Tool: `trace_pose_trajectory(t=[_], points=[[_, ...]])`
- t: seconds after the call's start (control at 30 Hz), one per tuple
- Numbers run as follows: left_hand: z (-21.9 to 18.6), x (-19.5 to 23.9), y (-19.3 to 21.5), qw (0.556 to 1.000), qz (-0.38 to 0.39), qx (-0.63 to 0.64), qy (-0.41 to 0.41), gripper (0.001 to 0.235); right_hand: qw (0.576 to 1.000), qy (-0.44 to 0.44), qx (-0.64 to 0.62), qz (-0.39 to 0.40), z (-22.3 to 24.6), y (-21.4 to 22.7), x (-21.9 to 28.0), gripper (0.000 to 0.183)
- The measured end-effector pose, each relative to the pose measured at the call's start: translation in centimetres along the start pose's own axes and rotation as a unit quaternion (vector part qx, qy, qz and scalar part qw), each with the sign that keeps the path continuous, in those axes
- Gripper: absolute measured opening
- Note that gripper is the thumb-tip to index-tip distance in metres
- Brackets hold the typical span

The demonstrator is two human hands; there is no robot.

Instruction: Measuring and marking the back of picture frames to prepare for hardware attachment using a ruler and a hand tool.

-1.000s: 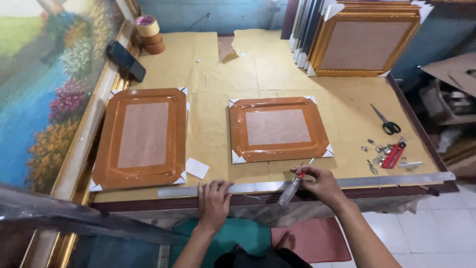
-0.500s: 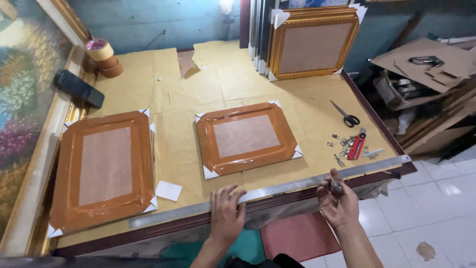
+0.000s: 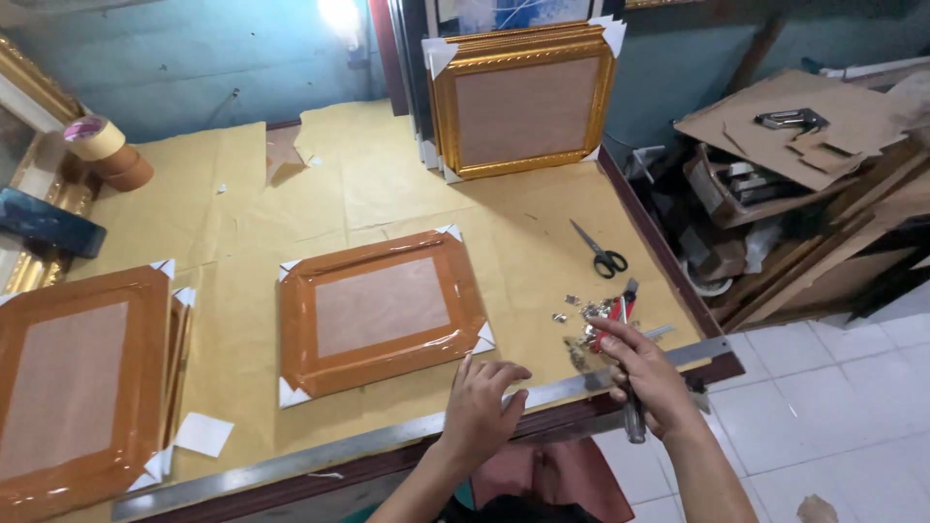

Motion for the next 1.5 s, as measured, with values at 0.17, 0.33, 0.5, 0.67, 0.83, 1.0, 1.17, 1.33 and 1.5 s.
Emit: trace_pose_trajectory(t=[0.17, 0.33, 0.5, 0.67, 0.83, 1.0, 1.17, 1.33, 1.5], points=[[1.4, -7.6, -6.5, 0.999, -0.038, -0.023, 0.014, 0.018, 0.994, 0.014, 0.110, -0.007, 3.5, 2.9, -3.0, 0.023], [3.1, -13.9, -11.1, 0.993, -0.013, -0.119, 0.019, 0.025, 0.991, 0.012, 0.128, 0.035, 3.8, 4.0, -5.0, 0.028], [5.5, -15.8, -15.0, 0.971, 0.064, -0.231, -0.004, 0.020, 0.973, 0.018, 0.225, 0.049, 4.3, 4.6, -5.3, 0.027], [2.7, -15.9, -11.7, 0.989, 0.046, -0.073, 0.121, 0.020, 0.864, 0.063, 0.489, 0.101, 2.3, 4.4, -8.1, 0.029], [3.2, -12.5, -9.3, 0.945, -0.082, 0.167, 0.269, 0.016, 0.767, 0.137, 0.602, 0.177, 1.1, 2.6, -9.2, 0.023], [5.7, -6.7, -8.0, 0.867, -0.106, 0.229, 0.430, 0.011, 0.715, 0.160, 0.643, 0.222, 1.2, -0.1, -10.1, 0.023], [5.5, -3.8, -7.0, 0.792, -0.158, 0.312, 0.501, 0.014, 0.660, 0.191, 0.678, 0.262, 0.3, -1.5, -11.1, 0.027], [5.8, -2.5, -8.0, 0.743, -0.240, 0.404, 0.476, 0.012, 0.619, 0.178, 0.714, 0.274, -0.5, -1.4, -12.0, 0.024], [4.6, -2.5, -7.9, 0.728, -0.224, 0.387, 0.519, 0.009, 0.622, 0.231, 0.701, 0.262, -0.1, -1.1, -12.2, 0.016]])
Point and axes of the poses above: each hand's wrist, its own x-axis away from the middle knuckle, its own y-axis out of the back of the hand, z = x × y, the point moved 7 cm from there along -x, towards the middle knuckle
